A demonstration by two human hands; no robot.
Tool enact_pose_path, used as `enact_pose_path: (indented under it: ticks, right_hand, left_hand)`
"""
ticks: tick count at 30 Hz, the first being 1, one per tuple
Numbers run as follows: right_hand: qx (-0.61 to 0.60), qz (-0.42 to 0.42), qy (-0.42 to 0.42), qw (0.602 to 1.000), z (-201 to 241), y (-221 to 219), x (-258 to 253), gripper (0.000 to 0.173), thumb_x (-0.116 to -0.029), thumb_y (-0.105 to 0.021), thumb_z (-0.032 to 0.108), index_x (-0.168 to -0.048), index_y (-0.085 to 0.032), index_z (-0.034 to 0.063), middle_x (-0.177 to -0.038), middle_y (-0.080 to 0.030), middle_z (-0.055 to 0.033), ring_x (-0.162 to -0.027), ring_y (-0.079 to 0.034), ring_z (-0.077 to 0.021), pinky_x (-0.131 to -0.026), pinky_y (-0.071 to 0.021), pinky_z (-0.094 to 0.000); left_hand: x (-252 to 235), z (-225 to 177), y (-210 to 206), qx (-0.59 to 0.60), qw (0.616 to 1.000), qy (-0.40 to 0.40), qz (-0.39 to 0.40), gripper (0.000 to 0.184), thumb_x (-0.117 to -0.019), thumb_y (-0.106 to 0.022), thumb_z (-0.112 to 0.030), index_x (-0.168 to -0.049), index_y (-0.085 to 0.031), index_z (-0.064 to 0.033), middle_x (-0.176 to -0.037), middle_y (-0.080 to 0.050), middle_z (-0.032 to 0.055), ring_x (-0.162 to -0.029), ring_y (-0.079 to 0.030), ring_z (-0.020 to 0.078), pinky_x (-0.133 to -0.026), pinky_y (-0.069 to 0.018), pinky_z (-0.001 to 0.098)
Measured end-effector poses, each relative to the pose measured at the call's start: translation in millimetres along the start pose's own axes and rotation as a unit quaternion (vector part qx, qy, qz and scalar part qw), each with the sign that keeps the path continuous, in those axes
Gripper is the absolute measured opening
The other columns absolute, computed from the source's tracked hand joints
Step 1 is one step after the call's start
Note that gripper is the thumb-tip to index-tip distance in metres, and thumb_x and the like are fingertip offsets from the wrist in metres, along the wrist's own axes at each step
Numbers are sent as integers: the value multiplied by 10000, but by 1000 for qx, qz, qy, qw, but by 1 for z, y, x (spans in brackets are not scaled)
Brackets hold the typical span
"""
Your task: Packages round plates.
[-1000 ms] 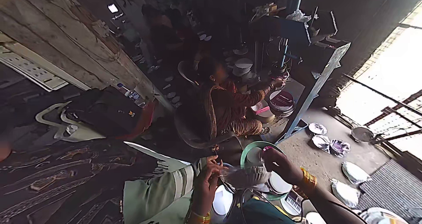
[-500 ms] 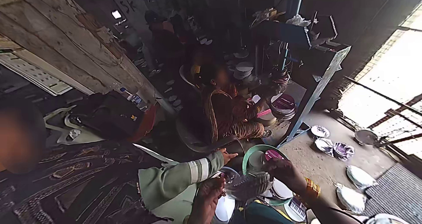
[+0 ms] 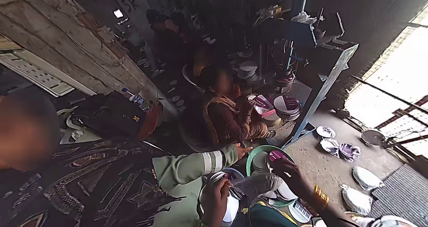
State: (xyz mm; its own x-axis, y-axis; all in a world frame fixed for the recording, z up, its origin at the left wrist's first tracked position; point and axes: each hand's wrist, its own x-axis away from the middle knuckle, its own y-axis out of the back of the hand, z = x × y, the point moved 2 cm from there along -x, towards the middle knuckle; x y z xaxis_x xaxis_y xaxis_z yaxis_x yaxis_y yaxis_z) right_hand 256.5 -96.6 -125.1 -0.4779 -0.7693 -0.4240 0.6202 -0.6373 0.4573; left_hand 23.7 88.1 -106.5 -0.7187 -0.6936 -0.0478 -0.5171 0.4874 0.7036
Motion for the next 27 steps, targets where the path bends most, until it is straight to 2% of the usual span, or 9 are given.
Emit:
enact_pose_path:
  ticks: [1, 3, 5, 7, 9, 11, 14, 22, 27]
  right_hand:
    - [19, 21, 30, 999, 3, 0, 1, 155, -906, -651, 70, -860, -783, 3, -982, -771, -112, -978, -738, -190, -924, -580, -312]
    - [41, 78, 101, 991, 3, -6, 4, 143, -880, -623, 30, -804, -744, 31, -886, -756, -95, -894, -739, -213, -864, -597, -338]
    - [48, 164, 134, 976, 12, -17, 8, 118, -854, -648, -37, -818, -743, 24, -849, -746, -111, -850, -742, -268, -813, -611, -421]
    - [50, 218, 138, 965, 27, -29, 10, 102, -855, -681, -48, -848, -758, 20, -838, -739, -131, -838, -743, -307, -778, -617, -473]
    - [32, 209, 152, 966, 39, -42, 9, 105, -883, -672, -24, -860, -762, 25, -833, -739, -127, -840, -743, -296, -785, -616, -452]
    - [21, 141, 200, 969, 42, -51, 4, 114, -892, -656, 17, -828, -744, 48, -820, -742, -91, -815, -739, -244, -768, -614, -386]
    - [31, 76, 227, 970, 36, -54, 1, 127, -935, -648, 82, -853, -744, 73, -864, -760, -65, -823, -741, -209, -775, -606, -354]
    - [-45, 31, 144, 988, 25, -38, 1, 82, -899, -676, 81, -856, -725, 32, -826, -701, -109, -856, -673, -233, -878, -537, -331]
    - [-1, -6, 170, 985, 27, -37, -5, 39, -845, -732, 33, -865, -753, 7, -909, -730, -159, -916, -699, -297, -888, -570, -372]
  left_hand:
    - [-4, -1, -2, 92, 994, 60, 8, 253, -1012, -516, -110, -1019, -723, 35, -698, -672, 32, -563, -614, 93, -586, -544, 280]
    - [-12, -12, -10, 306, 935, 181, -9, 218, -1045, -486, -52, -1035, -680, 46, -667, -649, -2, -485, -537, 17, -472, -460, 171]
    - [-20, -28, -17, 440, 860, 255, -27, 221, -1069, -439, -42, -1041, -645, 34, -708, -683, 28, -522, -582, 30, -462, -455, 160]
    - [-27, -40, -27, 482, 830, 279, -3, 176, -1078, -441, -66, -1077, -608, -10, -805, -735, 65, -660, -694, 86, -542, -531, 197]
    - [-27, -43, -41, 485, 842, 232, 44, 126, -1057, -445, -28, -1126, -548, -6, -897, -753, 96, -807, -748, 156, -711, -610, 282]
    - [-23, -41, -52, 444, 879, 151, 84, 137, -1004, -485, -12, -1128, -526, 30, -936, -701, 71, -882, -717, 144, -846, -600, 325]
    - [-14, -29, -63, 442, 882, 116, 113, 130, -941, -538, -50, -1071, -524, -47, -871, -653, -29, -851, -658, 65, -833, -559, 298]
    - [-4, -29, -77, 505, 845, 97, 151, 94, -949, -587, -76, -1021, -560, -130, -884, -683, -57, -859, -672, 70, -836, -569, 312]
    - [-17, -45, -64, 442, 875, 68, 185, 206, -983, -540, -67, -1187, -540, -40, -1075, -665, -20, -1023, -642, 51, -933, -545, 284]
